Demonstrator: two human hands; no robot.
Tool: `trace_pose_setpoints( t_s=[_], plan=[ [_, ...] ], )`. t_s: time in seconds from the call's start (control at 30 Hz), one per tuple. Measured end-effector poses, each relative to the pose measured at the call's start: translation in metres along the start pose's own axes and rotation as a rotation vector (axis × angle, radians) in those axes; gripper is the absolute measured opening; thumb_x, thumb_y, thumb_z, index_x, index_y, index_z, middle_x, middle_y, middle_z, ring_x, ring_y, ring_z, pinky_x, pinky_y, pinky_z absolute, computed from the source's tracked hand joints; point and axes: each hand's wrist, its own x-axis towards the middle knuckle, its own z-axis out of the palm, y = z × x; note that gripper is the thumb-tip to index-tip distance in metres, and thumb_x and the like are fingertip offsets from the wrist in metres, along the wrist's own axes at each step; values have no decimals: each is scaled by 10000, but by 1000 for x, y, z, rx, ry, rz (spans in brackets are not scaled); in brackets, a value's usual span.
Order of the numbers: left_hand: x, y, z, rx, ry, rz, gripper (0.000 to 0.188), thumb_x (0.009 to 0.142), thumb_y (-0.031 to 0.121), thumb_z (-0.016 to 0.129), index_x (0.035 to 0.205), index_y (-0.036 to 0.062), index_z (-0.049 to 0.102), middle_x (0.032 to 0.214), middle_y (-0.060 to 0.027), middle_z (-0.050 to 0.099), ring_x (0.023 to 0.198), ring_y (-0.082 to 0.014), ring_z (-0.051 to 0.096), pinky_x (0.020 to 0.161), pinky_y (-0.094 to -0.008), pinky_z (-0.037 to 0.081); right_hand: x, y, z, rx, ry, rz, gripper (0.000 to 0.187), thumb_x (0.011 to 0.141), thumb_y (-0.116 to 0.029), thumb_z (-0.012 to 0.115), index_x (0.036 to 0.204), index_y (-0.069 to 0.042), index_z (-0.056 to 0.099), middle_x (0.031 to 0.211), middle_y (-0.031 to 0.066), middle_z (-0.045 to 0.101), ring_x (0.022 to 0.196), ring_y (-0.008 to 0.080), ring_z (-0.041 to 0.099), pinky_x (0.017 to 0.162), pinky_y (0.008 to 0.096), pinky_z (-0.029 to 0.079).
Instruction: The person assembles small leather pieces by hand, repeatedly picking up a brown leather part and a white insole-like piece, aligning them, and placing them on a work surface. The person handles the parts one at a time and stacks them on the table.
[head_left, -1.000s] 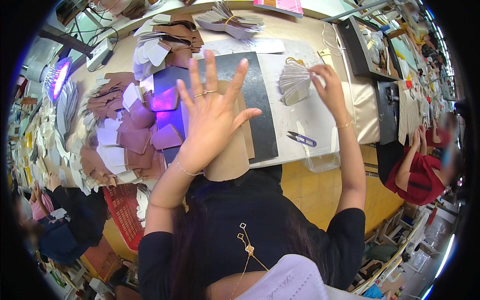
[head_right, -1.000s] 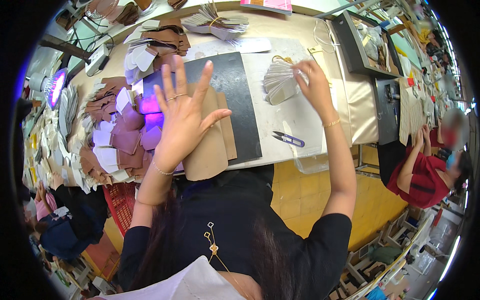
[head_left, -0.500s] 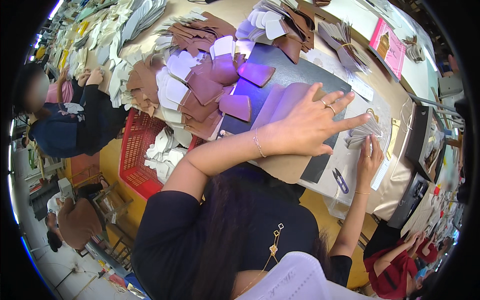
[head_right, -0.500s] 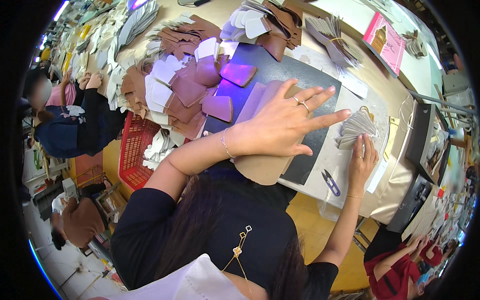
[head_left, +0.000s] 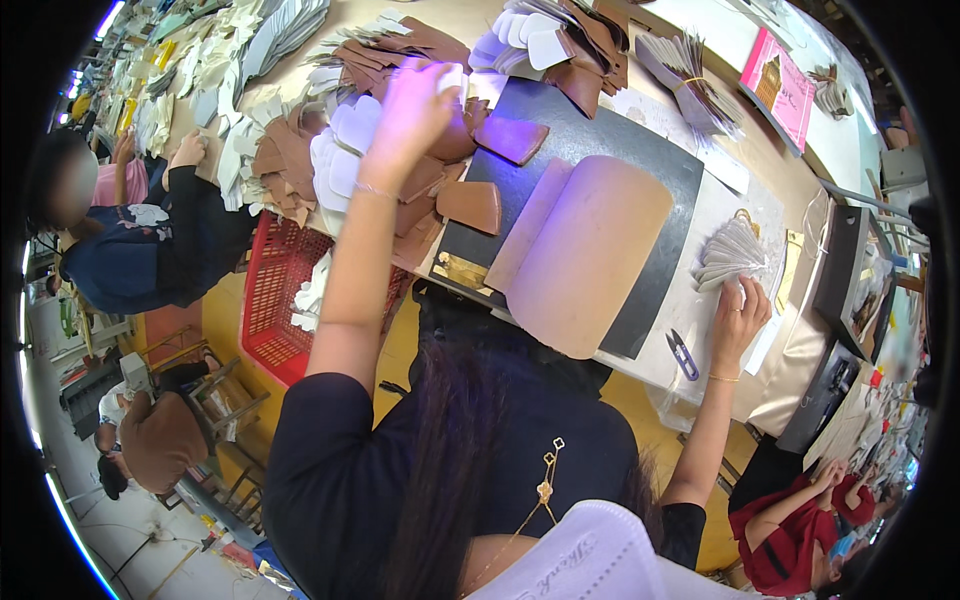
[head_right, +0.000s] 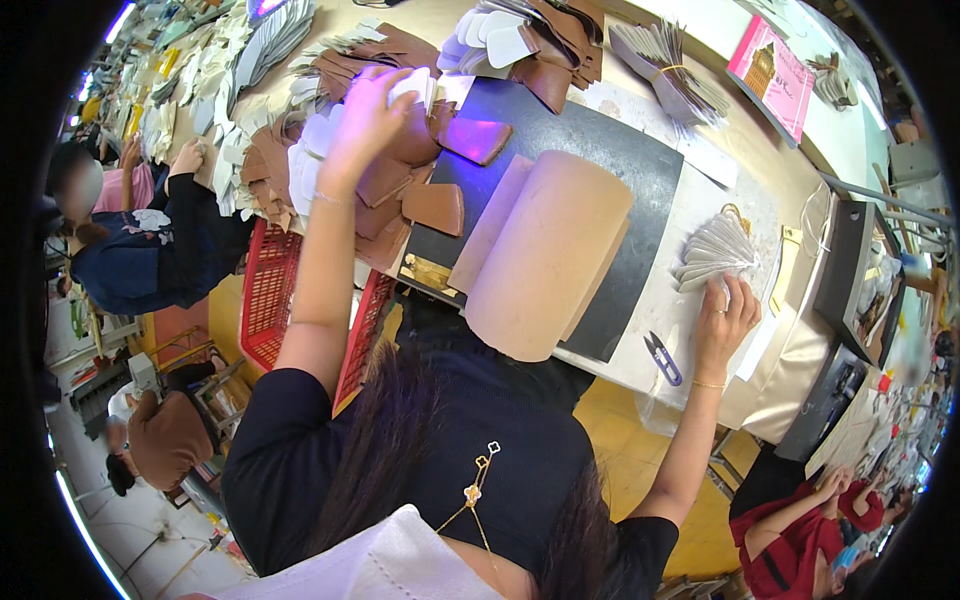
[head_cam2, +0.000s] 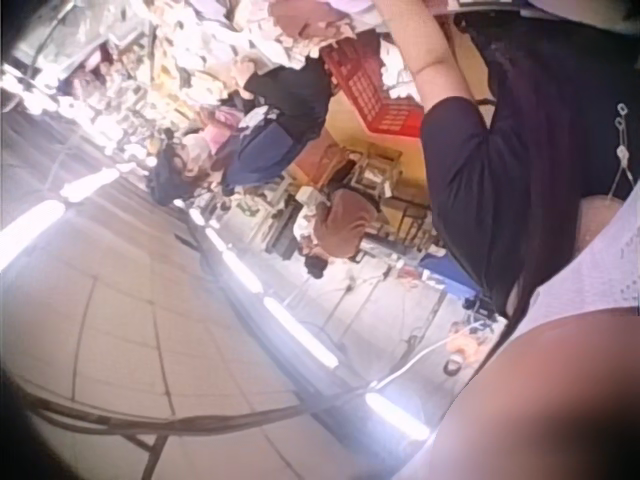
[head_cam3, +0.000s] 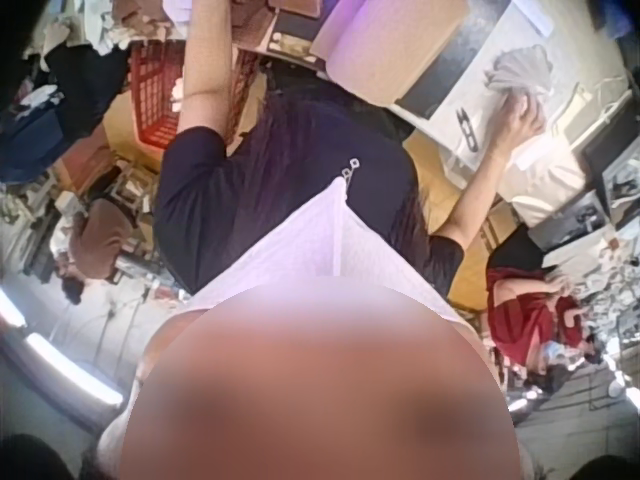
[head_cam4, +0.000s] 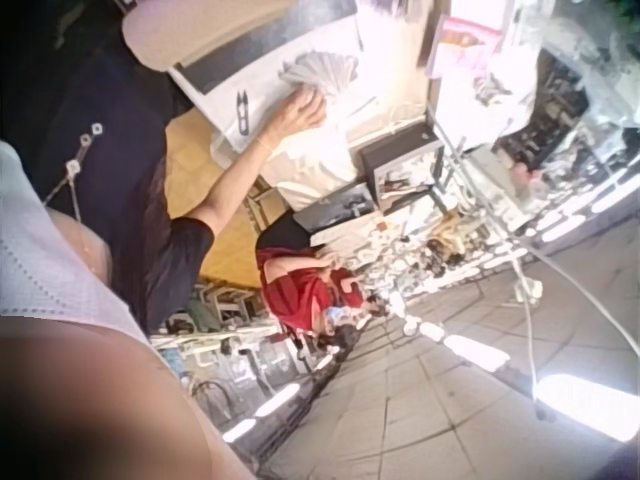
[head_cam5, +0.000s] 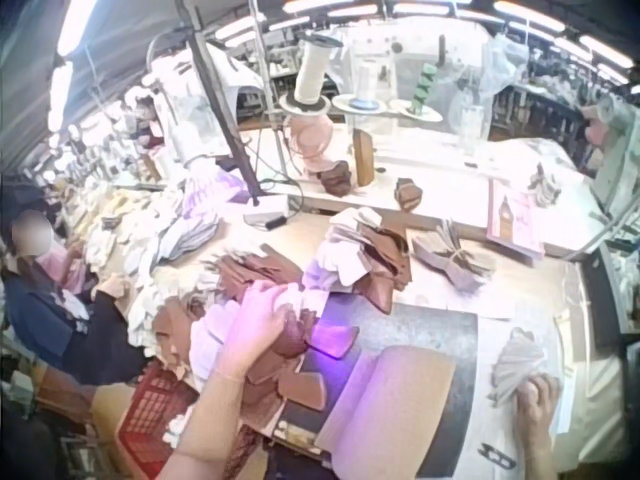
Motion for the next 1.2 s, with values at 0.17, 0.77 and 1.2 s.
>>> trace_pose_setpoints(
  t_s=[0.17,0.77,1.2],
  plan=[
    [40,-29,-4,219,-435,192,640,749,-29,583,1302,290,548,1219,-151,500,1182,-374,465,996,-431,404,5,4,-8,-6,-102,-34,341,811,-53,687,1134,-144,623,1142,29,577,1113,224,522,963,382,371],
    [87,5,0,856,-930,819,612,523,257,859,1050,152,566,925,-36,665,981,-233,623,879,-421,410,4,9,-7,45,-102,-76,427,765,-5,678,1157,-157,600,1184,22,567,1106,204,533,956,383,369],
    [106,-26,-46,312,-1233,156,546,674,343,815,1139,94,671,1009,-84,694,911,-243,658,783,-388,517,8,9,-8,68,-117,-84,442,760,2,672,1166,-152,594,1192,28,565,1134,207,525,948,386,371]
  ],
)
